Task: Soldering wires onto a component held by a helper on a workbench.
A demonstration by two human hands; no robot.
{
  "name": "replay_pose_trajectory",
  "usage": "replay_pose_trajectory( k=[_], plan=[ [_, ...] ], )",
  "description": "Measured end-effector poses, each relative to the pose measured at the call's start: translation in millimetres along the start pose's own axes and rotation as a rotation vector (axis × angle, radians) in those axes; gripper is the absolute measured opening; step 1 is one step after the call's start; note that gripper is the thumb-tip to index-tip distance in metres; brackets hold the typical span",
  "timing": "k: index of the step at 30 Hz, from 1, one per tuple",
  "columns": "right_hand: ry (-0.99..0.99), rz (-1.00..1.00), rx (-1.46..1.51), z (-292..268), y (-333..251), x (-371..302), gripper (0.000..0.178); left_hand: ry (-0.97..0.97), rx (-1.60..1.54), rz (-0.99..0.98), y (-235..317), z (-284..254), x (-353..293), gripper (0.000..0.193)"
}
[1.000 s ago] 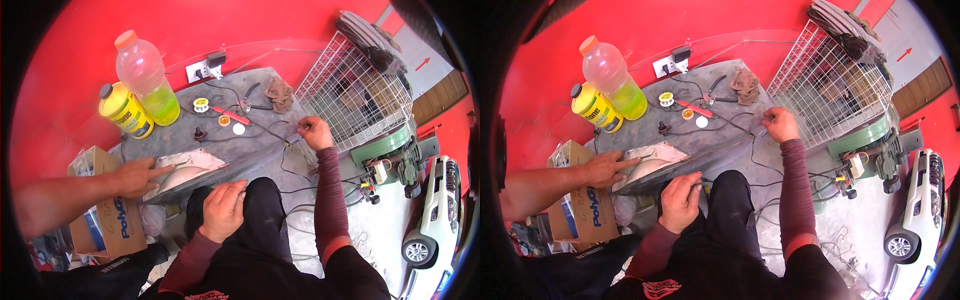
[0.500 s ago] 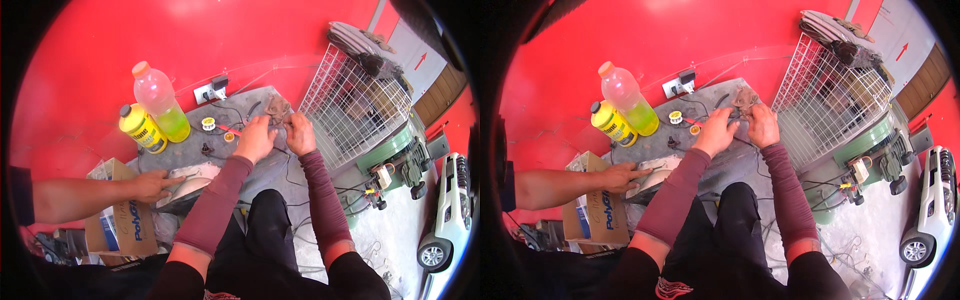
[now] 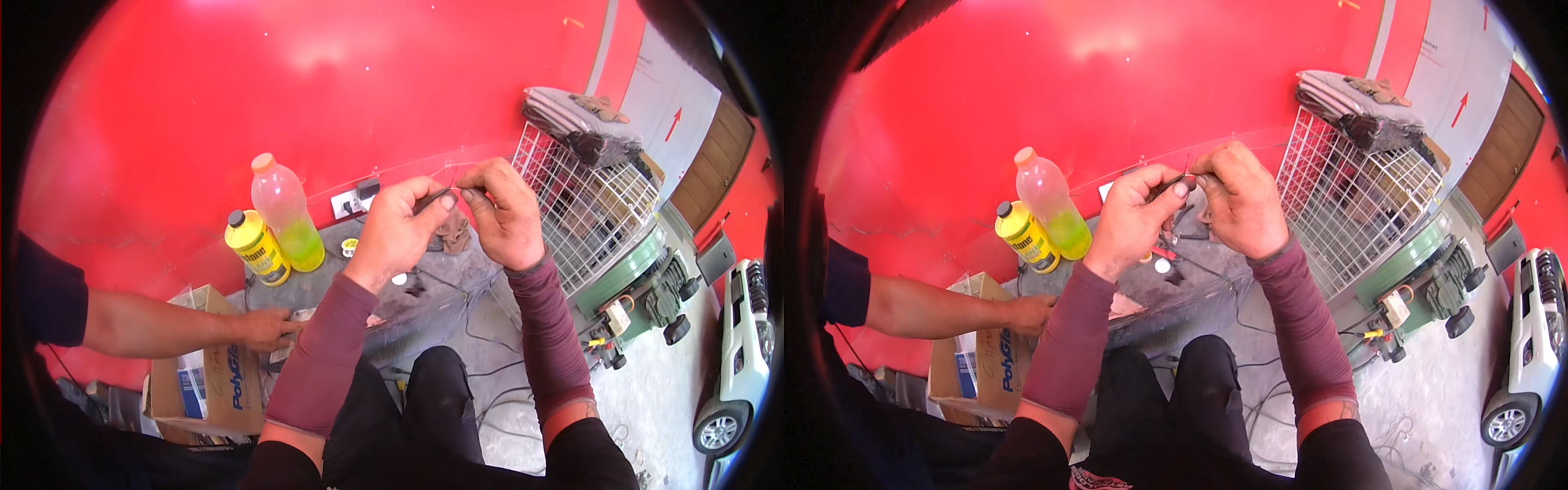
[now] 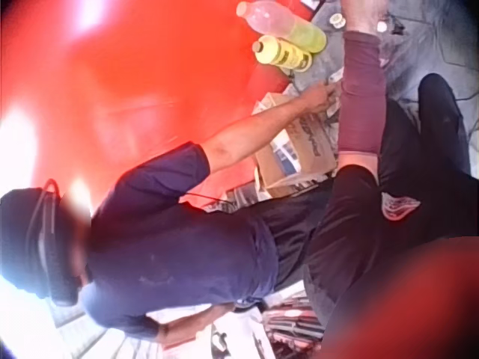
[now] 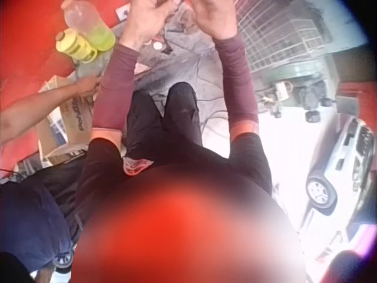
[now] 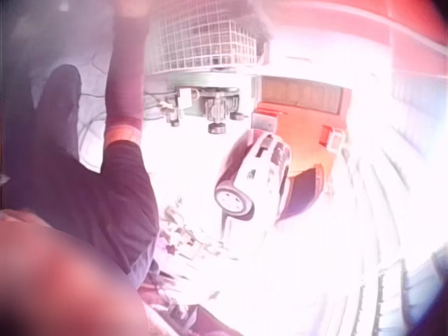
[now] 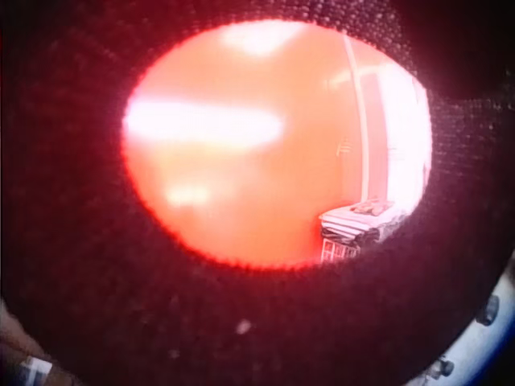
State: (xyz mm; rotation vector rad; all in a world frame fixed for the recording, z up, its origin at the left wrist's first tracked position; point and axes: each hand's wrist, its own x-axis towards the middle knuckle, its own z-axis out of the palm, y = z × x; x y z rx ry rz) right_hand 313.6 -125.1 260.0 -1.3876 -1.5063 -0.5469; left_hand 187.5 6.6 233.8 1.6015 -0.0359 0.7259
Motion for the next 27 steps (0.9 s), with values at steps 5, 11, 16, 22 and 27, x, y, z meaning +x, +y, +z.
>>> replay_pose_trajectory(
  k=[5,11,16,22,27],
  plan=[
    [0.026,-0.079,-0.034,-37,-42,15,0.016,-0.073,-0.127,-0.026,40,17,-17,0.021],
    [-0.093,-0.088,-0.107,-73,-63,-6,0.017,-0.116,-0.043,-0.007,45,36,-44,0.014],
    [-0.284,-0.036,-0.082,-102,-79,-28,0.02,-0.203,-0.138,-0.086,40,51,-65,0.009],
    [-0.481,-0.028,-0.143,-122,-94,-44,0.022,-0.276,0.018,-0.13,44,64,-80,0.025],
    [-0.387,-0.023,-0.213,-118,-98,-66,0.023,-0.207,-0.061,-0.285,25,83,-97,0.025]
  ],
)
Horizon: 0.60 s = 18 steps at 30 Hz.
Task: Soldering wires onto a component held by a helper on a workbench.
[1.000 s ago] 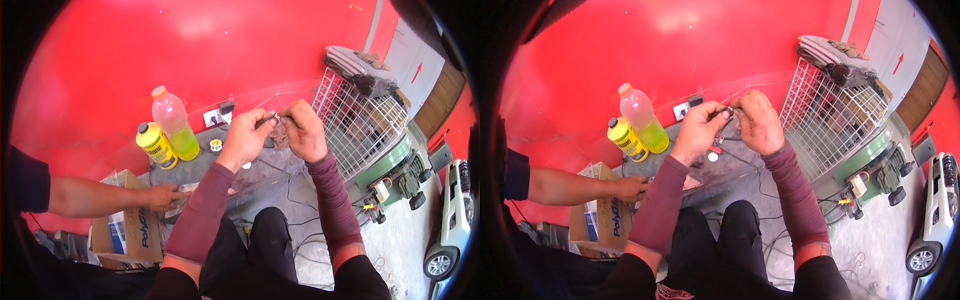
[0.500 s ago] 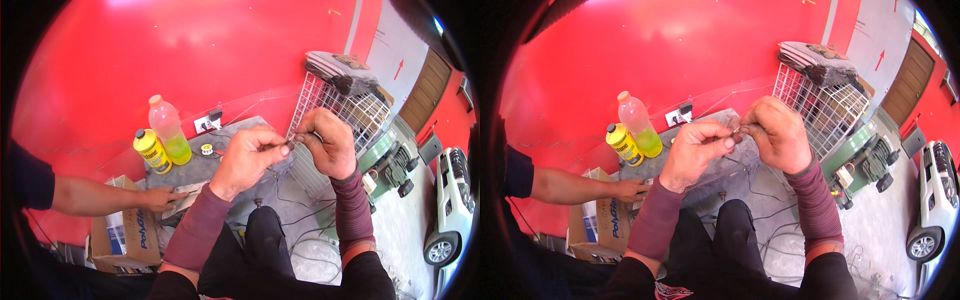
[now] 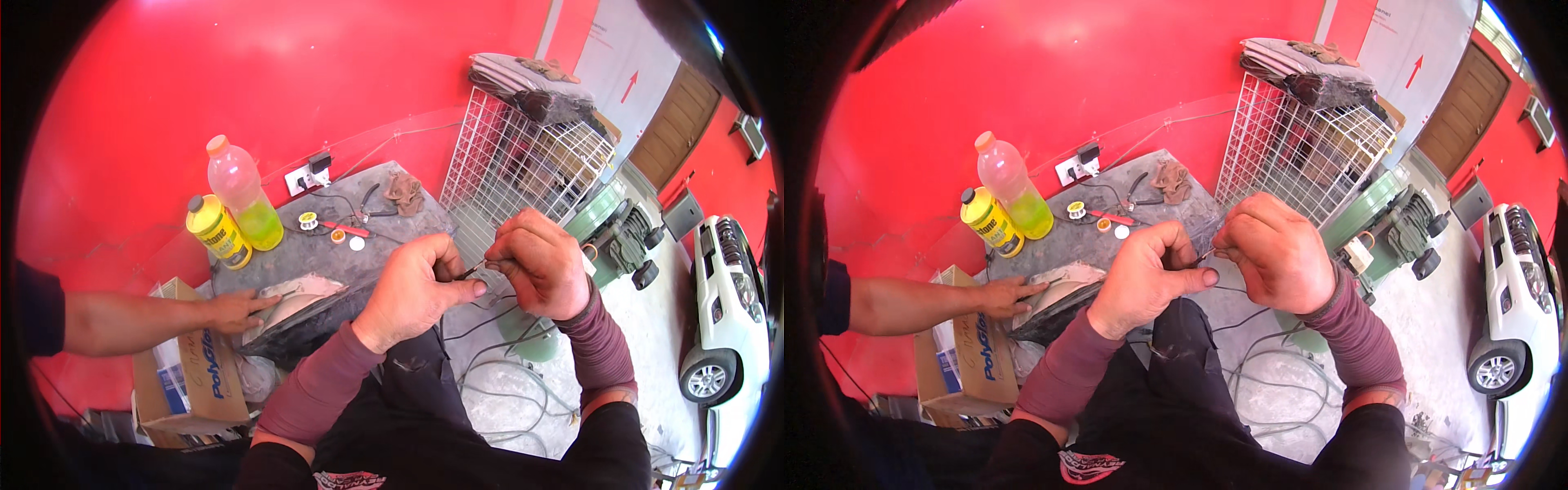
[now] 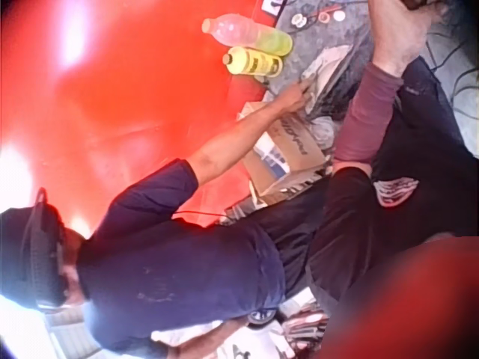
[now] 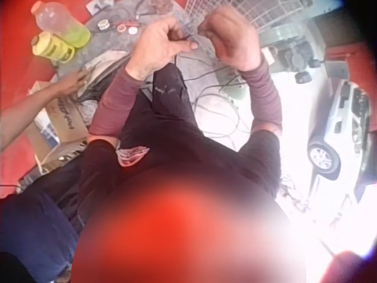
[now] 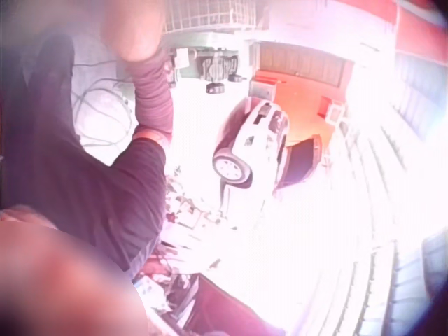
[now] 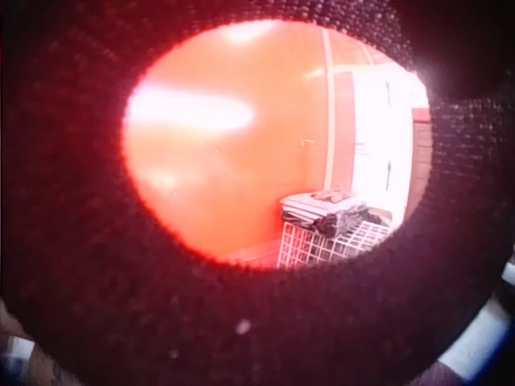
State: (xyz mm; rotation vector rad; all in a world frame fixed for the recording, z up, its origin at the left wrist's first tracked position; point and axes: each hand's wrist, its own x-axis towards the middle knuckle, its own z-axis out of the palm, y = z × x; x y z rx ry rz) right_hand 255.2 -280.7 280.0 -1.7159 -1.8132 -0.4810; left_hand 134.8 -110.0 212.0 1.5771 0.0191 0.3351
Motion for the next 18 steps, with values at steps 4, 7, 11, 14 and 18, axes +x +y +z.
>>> replay_pose_trajectory(
  k=[4,7,11,14,18],
  plan=[
    [0.039,0.048,0.029,8,4,-3,0.023,0.087,-0.17,0.098,-10,13,-7,0.022],
    [0.033,0.057,0.049,11,7,-4,0.023,0.145,-0.042,0.168,-11,8,-12,0.015],
    [0.049,0.005,0.031,15,9,-5,0.023,0.036,-0.016,0.087,-13,1,-12,0.012],
    [0.063,-0.041,0.026,12,13,-8,0.025,-0.071,-0.189,-0.037,-4,-3,-12,0.015],
    [0.056,-0.106,0.014,11,10,-7,0.028,-0.146,-0.316,-0.117,-9,-7,-10,0.008]
  ],
)
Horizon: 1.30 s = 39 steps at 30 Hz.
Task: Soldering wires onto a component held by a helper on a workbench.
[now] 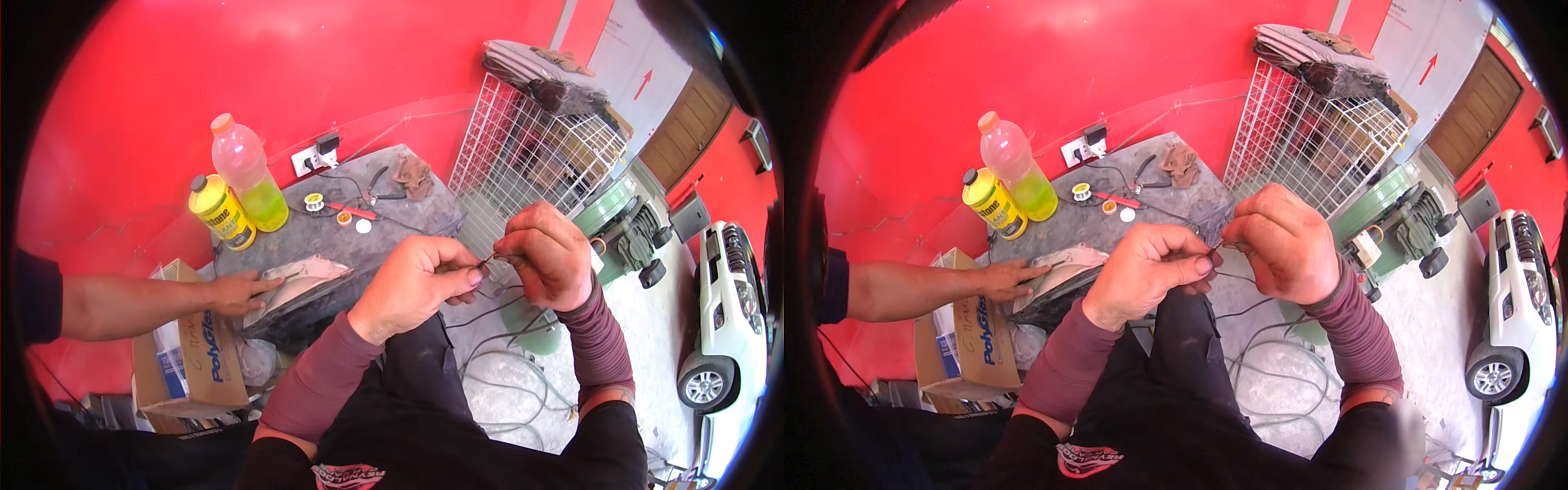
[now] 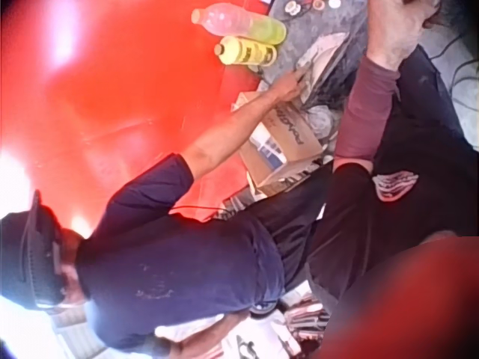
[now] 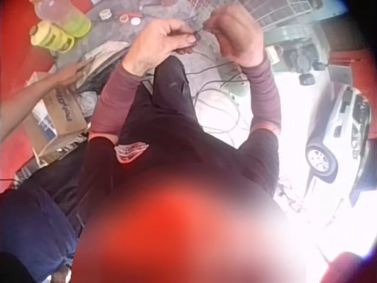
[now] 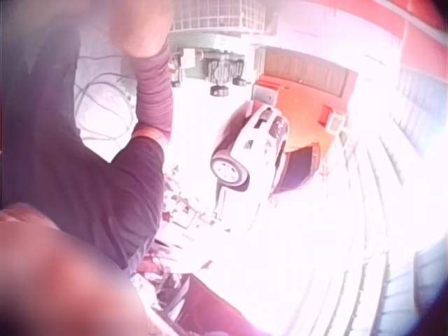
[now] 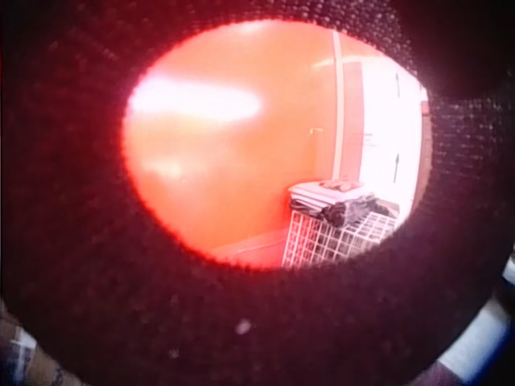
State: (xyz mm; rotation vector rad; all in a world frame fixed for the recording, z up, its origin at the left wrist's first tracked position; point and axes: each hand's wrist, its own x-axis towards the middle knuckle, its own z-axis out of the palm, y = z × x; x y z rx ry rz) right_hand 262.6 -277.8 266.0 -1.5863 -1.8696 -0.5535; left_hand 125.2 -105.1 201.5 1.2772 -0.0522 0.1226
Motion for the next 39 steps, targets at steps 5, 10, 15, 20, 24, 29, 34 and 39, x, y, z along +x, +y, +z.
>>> replay_pose_trajectory(
  k=[5,10,15,20,24,29,34,39],
  plan=[
    [0.011,-0.003,-0.047,5,-4,-5,0.029,0.141,0.046,0.137,-10,8,1,0.016],
    [0.014,0.082,-0.001,13,-2,-12,0.026,0.228,0.107,0.192,-25,8,3,0.024],
    [0.0,0.093,0.051,15,1,-15,0.025,0.197,0.102,0.192,-25,13,-2,0.012],
    [-0.057,0.069,0.053,9,1,-12,0.026,0.166,0.151,0.269,-28,8,-4,0.013],
    [-0.1,0.078,0.066,15,-2,-15,0.028,0.162,0.326,0.178,-15,3,-9,0.008],
    [-0.144,0.046,0.006,24,0,-19,0.027,0.199,0.369,0.064,-18,1,-5,0.008],
    [-0.27,-0.077,-0.111,25,-3,-18,0.025,0.299,0.518,0.092,-30,7,-4,0.007],
    [-0.174,-0.021,-0.271,43,-9,-31,0.023,0.362,0.39,-0.025,-39,8,-2,0.007]
  ],
)
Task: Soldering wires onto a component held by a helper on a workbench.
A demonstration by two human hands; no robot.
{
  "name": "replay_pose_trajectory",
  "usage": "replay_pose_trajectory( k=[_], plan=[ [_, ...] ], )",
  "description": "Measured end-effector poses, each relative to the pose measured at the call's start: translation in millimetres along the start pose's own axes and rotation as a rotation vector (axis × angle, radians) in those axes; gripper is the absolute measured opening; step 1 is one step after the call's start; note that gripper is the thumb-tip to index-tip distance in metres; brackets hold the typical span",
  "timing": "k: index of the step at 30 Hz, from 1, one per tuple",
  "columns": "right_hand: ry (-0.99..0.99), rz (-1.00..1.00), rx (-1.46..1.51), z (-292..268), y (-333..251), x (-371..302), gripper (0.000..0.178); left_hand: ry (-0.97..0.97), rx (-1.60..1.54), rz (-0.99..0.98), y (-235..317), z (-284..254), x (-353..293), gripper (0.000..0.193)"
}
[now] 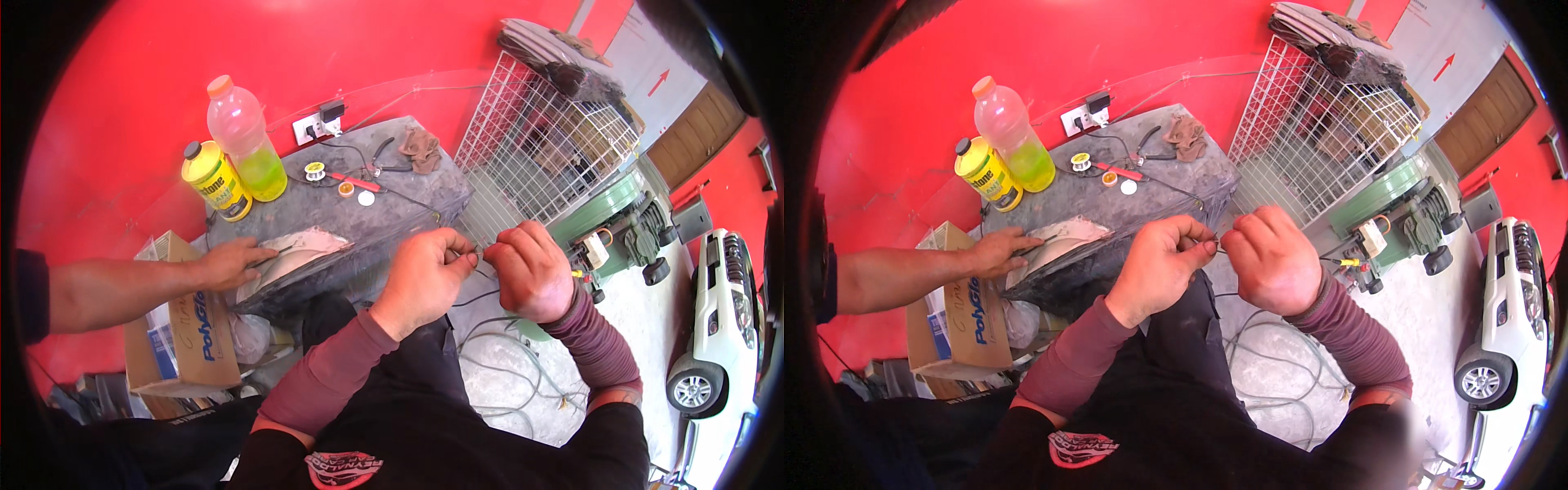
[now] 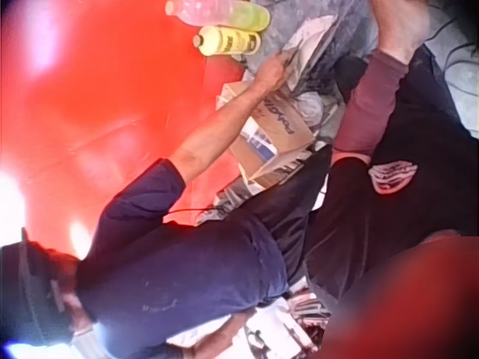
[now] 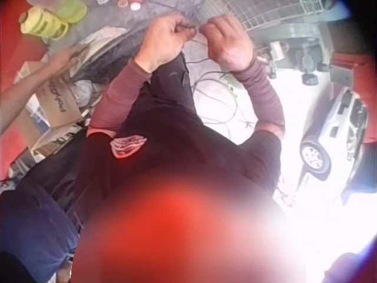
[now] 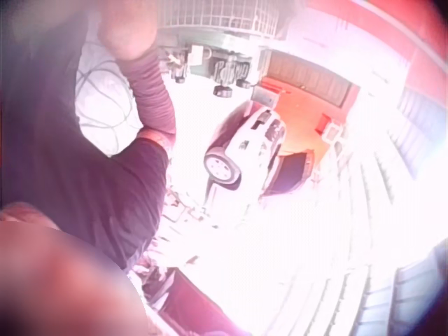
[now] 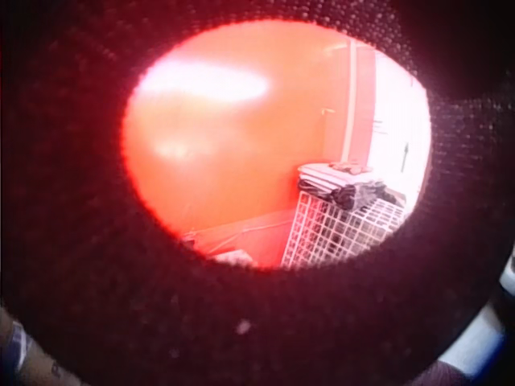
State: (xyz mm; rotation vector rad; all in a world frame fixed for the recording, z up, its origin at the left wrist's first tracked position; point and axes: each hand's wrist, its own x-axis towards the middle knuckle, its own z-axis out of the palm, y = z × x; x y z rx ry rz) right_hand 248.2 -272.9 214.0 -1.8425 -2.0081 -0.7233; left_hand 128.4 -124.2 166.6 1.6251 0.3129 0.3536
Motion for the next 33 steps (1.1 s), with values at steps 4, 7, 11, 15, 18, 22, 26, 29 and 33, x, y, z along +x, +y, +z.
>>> replay_pose_trajectory(
  k=[4,7,11,15,18,22,26,29,33],
  plan=[
    [0.087,0.441,0.444,15,-4,-21,0.012,0.008,-0.283,-0.022,-23,18,-4,0.006],
    [0.061,0.877,0.916,37,-5,-37,0.01,0.087,-0.226,0.144,-36,25,-4,0.008],
    [-0.002,1.109,1.423,48,-2,-38,0.01,0.171,-0.157,0.266,-48,22,-7,0.009],
    [-0.092,1.243,1.919,55,3,-49,0.023,0.275,0.063,0.525,-53,20,-10,0.012],
    [-0.146,1.334,2.217,64,0,-71,0.023,0.267,0.047,0.565,-60,22,-18,0.012],
    [0.064,1.321,2.281,68,-27,-82,0.019,0.234,0.04,0.558,-74,22,-28,0.012],
    [0.421,1.029,1.275,86,-48,-81,0.014,0.24,-0.108,0.38,-87,20,-29,0.01],
    [0.209,0.64,0.631,75,-54,-48,0.018,0.232,-0.212,0.245,-92,9,-33,0.008],
    [0.018,0.485,0.564,86,-41,-55,0.032,0.158,-0.362,0.105,-95,7,-31,0.005]
  ],
)
